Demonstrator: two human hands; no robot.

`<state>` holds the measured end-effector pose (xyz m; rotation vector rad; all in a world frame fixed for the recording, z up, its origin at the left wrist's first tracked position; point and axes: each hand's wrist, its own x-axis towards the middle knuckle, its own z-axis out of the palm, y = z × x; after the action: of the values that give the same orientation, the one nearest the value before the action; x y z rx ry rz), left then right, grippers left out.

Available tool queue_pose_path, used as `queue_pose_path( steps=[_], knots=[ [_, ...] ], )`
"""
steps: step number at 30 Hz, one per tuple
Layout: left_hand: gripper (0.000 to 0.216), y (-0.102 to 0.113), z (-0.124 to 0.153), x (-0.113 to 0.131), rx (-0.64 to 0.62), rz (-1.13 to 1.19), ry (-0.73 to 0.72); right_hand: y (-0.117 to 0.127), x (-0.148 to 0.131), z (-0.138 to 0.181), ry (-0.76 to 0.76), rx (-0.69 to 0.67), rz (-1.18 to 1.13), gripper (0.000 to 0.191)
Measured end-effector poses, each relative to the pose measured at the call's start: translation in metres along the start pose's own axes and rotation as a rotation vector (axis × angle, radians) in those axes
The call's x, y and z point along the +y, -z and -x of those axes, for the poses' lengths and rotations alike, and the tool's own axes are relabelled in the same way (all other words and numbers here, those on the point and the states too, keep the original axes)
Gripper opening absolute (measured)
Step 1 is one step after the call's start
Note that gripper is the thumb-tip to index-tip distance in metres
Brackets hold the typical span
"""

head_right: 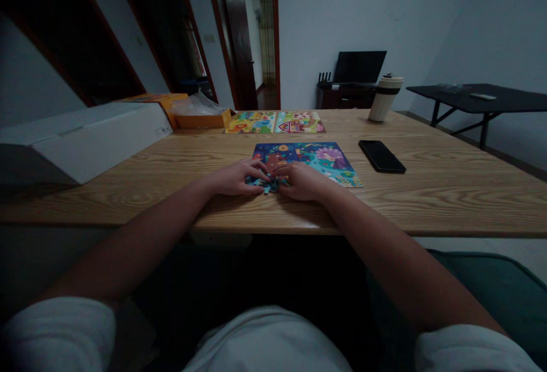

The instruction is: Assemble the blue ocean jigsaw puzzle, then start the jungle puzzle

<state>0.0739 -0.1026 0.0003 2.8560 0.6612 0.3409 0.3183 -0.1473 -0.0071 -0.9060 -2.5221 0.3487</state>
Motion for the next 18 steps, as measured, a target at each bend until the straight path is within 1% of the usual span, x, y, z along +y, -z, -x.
queue_pose_path(
  steps=[2,4,10,12,15,18],
  knots=[
    [0.025,0.001,0.0,-0.005,0.009,0.036,-0.015,-0.001,0.004,0.0,0.013,-0.054,0.016,0.038],
    [0.024,0.001,-0.001,-0.008,0.019,0.052,0.001,-0.002,0.006,-0.001,-0.006,-0.069,0.032,0.036],
    [0.023,0.002,-0.002,-0.004,0.021,-0.006,0.068,-0.004,0.001,-0.001,-0.052,0.011,0.052,0.027],
    [0.027,0.002,-0.001,-0.002,0.022,-0.042,0.094,-0.004,-0.002,-0.001,-0.05,0.029,0.041,0.029],
    [0.041,0.0,-0.002,0.001,0.031,-0.098,0.125,-0.005,-0.005,-0.001,-0.059,0.023,0.011,0.032],
    [0.037,-0.001,-0.003,0.005,0.041,-0.14,0.14,-0.005,-0.006,-0.001,-0.095,0.026,-0.02,0.033]
  ],
)
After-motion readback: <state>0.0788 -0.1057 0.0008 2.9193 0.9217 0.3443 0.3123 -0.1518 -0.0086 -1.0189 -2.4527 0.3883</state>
